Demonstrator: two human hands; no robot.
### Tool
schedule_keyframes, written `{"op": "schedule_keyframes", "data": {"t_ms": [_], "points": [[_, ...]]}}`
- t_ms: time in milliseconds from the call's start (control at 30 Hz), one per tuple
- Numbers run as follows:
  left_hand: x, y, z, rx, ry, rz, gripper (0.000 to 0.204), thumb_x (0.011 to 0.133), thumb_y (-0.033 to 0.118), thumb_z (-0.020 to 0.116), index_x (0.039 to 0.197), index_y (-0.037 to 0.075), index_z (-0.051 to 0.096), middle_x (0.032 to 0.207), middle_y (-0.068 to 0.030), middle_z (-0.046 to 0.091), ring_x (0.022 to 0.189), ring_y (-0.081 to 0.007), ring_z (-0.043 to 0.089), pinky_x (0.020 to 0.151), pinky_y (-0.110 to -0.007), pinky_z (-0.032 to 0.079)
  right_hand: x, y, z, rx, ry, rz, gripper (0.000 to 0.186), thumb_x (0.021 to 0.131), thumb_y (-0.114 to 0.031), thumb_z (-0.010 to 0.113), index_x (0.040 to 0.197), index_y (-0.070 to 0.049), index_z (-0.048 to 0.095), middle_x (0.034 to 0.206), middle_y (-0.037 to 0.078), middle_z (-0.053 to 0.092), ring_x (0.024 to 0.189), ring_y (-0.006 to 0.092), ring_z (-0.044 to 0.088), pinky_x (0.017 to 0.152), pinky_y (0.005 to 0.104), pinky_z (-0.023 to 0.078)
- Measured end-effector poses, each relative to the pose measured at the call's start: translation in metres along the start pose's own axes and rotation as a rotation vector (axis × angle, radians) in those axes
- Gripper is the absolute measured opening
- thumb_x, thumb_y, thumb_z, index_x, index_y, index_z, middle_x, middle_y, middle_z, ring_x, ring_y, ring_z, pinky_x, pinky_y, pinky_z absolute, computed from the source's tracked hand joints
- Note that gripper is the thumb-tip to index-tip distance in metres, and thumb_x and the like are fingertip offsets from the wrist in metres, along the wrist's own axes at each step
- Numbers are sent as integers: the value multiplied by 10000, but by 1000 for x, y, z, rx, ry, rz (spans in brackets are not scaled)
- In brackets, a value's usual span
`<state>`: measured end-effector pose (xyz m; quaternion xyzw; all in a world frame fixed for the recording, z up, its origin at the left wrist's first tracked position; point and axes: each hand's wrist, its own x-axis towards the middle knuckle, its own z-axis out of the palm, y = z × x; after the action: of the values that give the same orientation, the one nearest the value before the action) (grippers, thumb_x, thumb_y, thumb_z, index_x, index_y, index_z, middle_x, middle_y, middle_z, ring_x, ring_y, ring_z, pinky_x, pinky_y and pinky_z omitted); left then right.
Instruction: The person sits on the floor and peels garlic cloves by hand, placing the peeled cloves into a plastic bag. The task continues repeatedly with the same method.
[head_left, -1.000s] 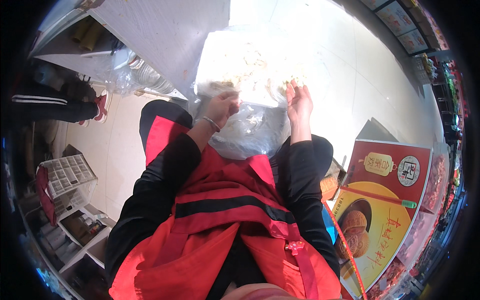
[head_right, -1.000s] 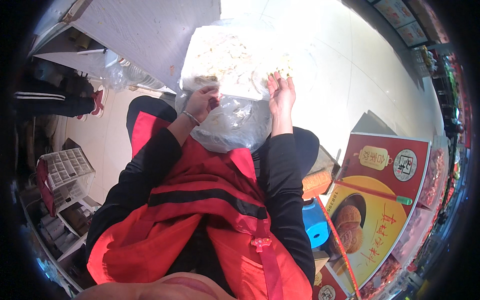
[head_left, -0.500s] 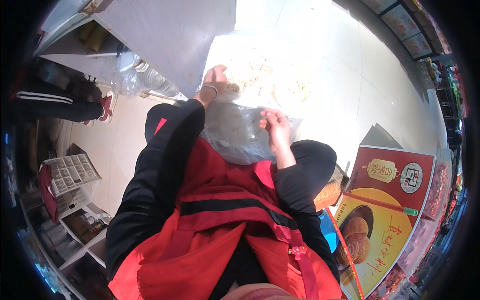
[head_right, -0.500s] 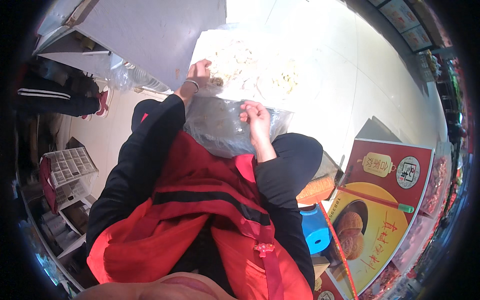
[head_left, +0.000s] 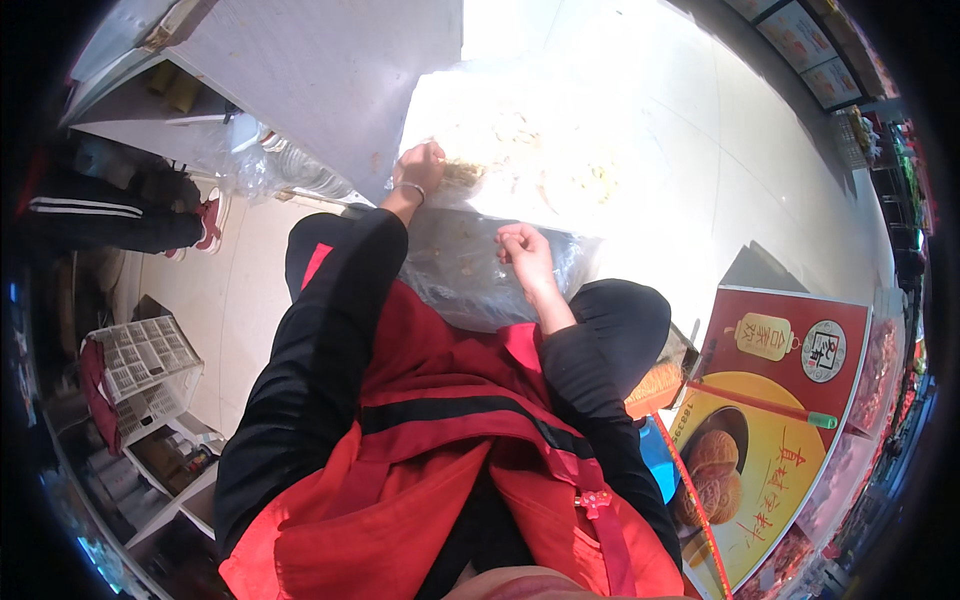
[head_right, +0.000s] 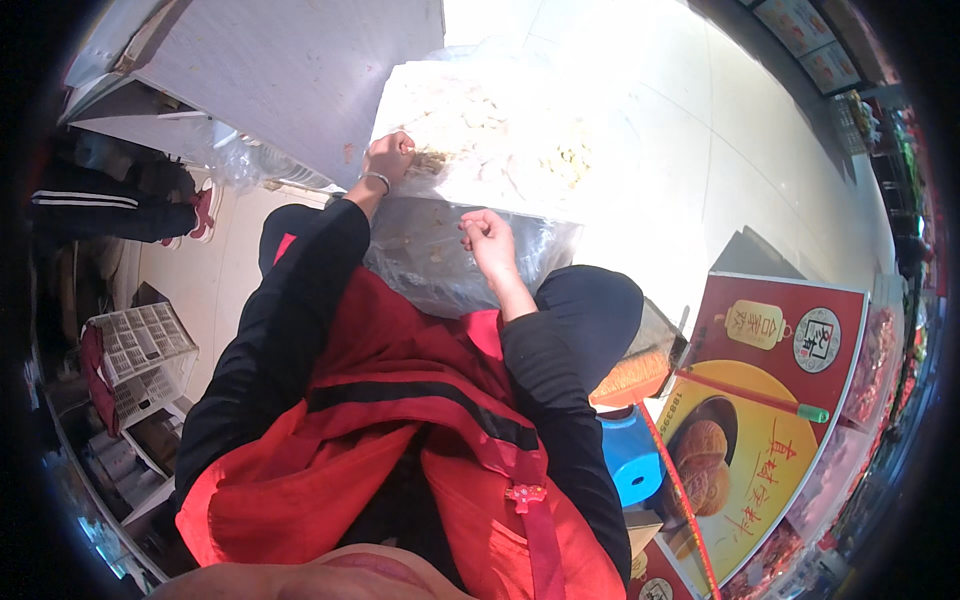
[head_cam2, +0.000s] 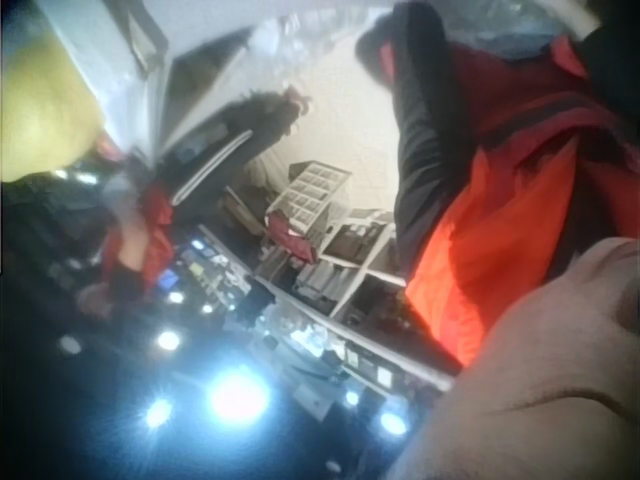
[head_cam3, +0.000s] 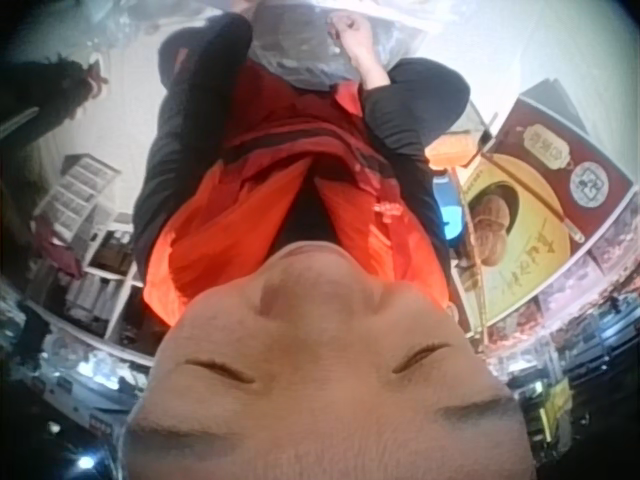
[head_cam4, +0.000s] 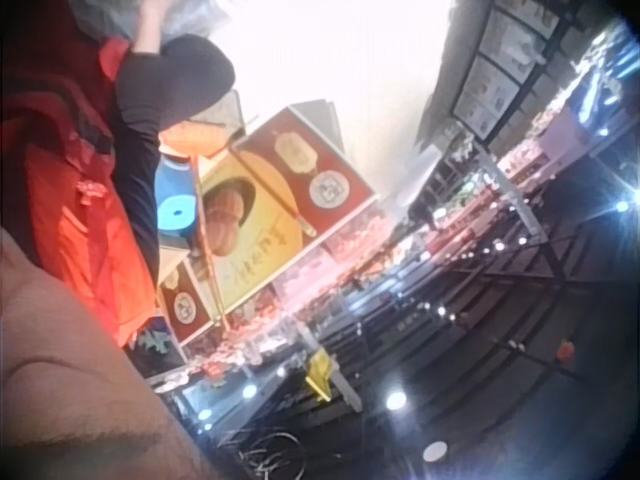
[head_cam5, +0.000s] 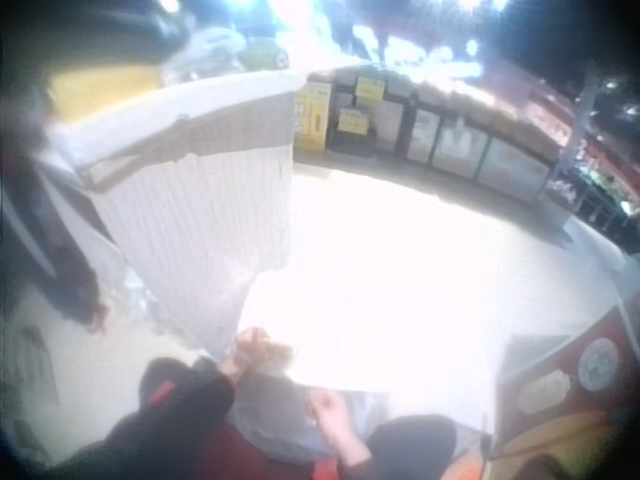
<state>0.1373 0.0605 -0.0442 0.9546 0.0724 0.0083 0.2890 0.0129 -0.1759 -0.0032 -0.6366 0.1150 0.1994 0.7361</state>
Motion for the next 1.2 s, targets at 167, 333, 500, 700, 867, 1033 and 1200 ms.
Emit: {"op": "schedule_keyframes", "data": {"t_ms": [167, 333, 500, 700, 867, 1033, 1200], "points": [[-20, 40, -22, -126, 247, 325, 173, 755, 203, 701, 851, 69, 649, 860, -99, 667, 778, -268, 640, 709, -363, 507, -5, -12, 4, 100, 38, 6, 153, 923, -61, 531, 1043, 15, 588, 887, 80, 634, 655, 101, 542, 621, 234, 465], [-87, 91, -42, -376, -45, 393, 167, 754, 155, 721, 872, 47, 671, 805, -82, 645, 682, -179, 623, 638, -301, 496, -11, -30, 7, 536, -10, 8, 215, 942, -105, 542, 1102, 35, 574, 938, 96, 636, 686, 111, 548, 666, 236, 473], [-129, 100, -45, -493, -185, 346, 172, 793, 156, 701, 892, 18, 673, 784, -60, 660, 654, -116, 598, 629, -257, 486, -14, -23, 7, 516, -110, -31, 205, 938, -108, 554, 1081, 36, 579, 972, 120, 643, 770, 132, 592, 725, 247, 493], [-123, 90, -38, -911, -545, 63, 164, 863, 141, 650, 930, -6, 683, 789, -18, 661, 678, -62, 577, 636, -222, 476, -12, -19, -3, 596, -147, -5, 173, 924, -92, 571, 1056, 18, 594, 908, 104, 653, 810, 155, 623, 723, 244, 506], [-123, 85, -36, -989, -562, 128, 146, 872, 138, 649, 909, 1, 685, 765, -13, 651, 678, -60, 578, 635, -210, 468, -13, -17, -4, 617, -170, -8, 174, 917, -103, 586, 1038, 20, 604, 875, 101, 655, 768, 164, 625, 693, 258, 510], [-124, 81, -33, -878, -538, 152, 120, 863, 122, 658, 879, 4, 680, 761, -7, 653, 683, -49, 575, 627, -207, 462, -12, -16, -3, 591, -148, 13, 175, 923, -103, 580, 1036, 28, 605, 856, 120, 664, 735, 160, 628, 674, 256, 517], [-122, 79, -31, -853, -534, 166, 88, 848, 95, 666, 841, 8, 672, 766, -12, 658, 700, -43, 576, 635, -207, 464, -11, -13, -3, 668, -179, 40, 175, 926, -100, 574, 1028, 39, 601, 838, 130, 664, 713, 157, 625, 659, 252, 518]]}}
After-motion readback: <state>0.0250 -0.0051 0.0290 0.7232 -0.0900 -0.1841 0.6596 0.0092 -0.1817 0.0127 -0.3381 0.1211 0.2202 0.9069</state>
